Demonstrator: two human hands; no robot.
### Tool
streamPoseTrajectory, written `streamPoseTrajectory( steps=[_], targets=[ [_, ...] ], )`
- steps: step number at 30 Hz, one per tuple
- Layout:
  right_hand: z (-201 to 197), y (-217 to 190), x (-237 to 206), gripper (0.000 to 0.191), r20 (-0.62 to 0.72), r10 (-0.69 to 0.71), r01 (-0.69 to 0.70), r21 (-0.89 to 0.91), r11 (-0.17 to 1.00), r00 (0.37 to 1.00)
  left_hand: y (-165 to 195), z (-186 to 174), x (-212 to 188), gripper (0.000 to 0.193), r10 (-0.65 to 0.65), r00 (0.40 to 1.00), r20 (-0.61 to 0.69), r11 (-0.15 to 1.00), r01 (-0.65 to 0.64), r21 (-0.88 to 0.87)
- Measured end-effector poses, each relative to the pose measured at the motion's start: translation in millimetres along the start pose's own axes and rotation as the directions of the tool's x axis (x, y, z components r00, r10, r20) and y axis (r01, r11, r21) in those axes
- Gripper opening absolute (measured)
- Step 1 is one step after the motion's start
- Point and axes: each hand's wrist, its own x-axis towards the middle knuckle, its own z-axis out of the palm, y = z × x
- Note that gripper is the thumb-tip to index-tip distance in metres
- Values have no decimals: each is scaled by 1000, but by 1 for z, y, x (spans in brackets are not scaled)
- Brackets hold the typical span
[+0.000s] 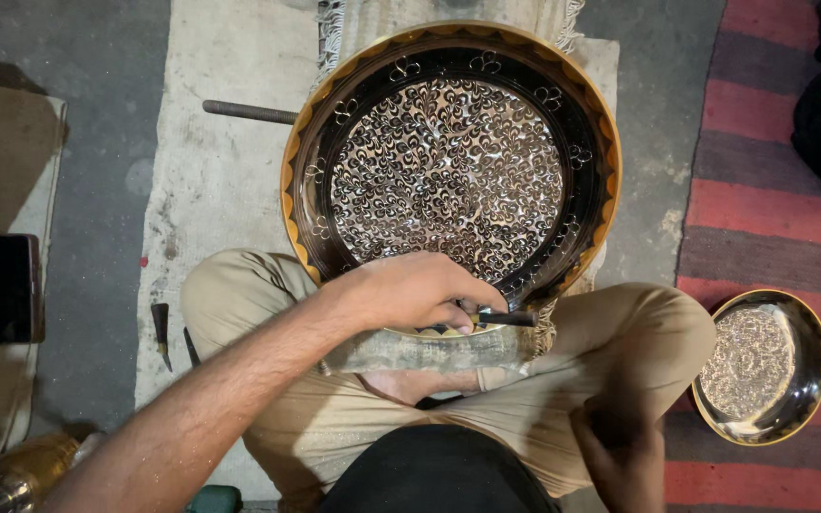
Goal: The person sits cross-legged and uses a metal chisel and hammer to engrave a decorative pattern into a large brass plate. They repeatedly strike the chisel to create indentations, rotating the plate occasionally to work on different sections.
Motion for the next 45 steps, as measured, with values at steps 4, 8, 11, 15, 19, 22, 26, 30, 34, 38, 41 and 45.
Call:
streamPoseTrajectory(
  steps=[4,8,11,15,19,22,26,30,34,38,41,45],
  targets=[
    [2,-1,0,65,14,-76,77,-259,963,997,-3,-2,3,44,-2,1000,27,1000,2,18],
    [0,-3,-1,67,3,56,-45,-571,820,998,-2,-2,3,39,-36,999,34,999,36,9],
    [0,-5,1,67,3,168,-163,-212,964,986,-1,-6,-3,46,52,995,-89,998,-49,32],
    [4,-11,4,76,38,19,-5,-347,938,999,3,-5,-6,46,-29,996,-87,999,32,23],
    [10,-21,8,77,-21,-15,16,74,997,1000,3,-5,-6,46,-35,995,-93,999,38,27],
    [8,-31,20,67,39,-69,72,-102,992,997,3,-3,-6,45,-57,994,-95,998,59,24],
    [1,-51,51,69,210,-200,152,223,963,957,3,0,-10,43,-19,971,-239,999,27,30],
    [-20,-94,93,77,329,-307,423,-382,822,893,12,11,-26,41,-125,884,-450,992,116,-48],
    [-29,-157,136,67,533,-41,464,-694,550,845,21,23,-34,39,-253,759,-600,967,176,-185],
    [-21,-213,160,65,539,-292,545,-400,737,790,24,29,-35,42,-326,675,-661,945,217,-244],
    [-14,-251,174,66,653,116,607,-745,276,748,24,33,-36,39,-323,633,-704,946,232,-225],
    [5,-282,177,68,649,109,496,-668,555,753,26,42,-38,32,-368,546,-753,929,253,-271]
  ],
)
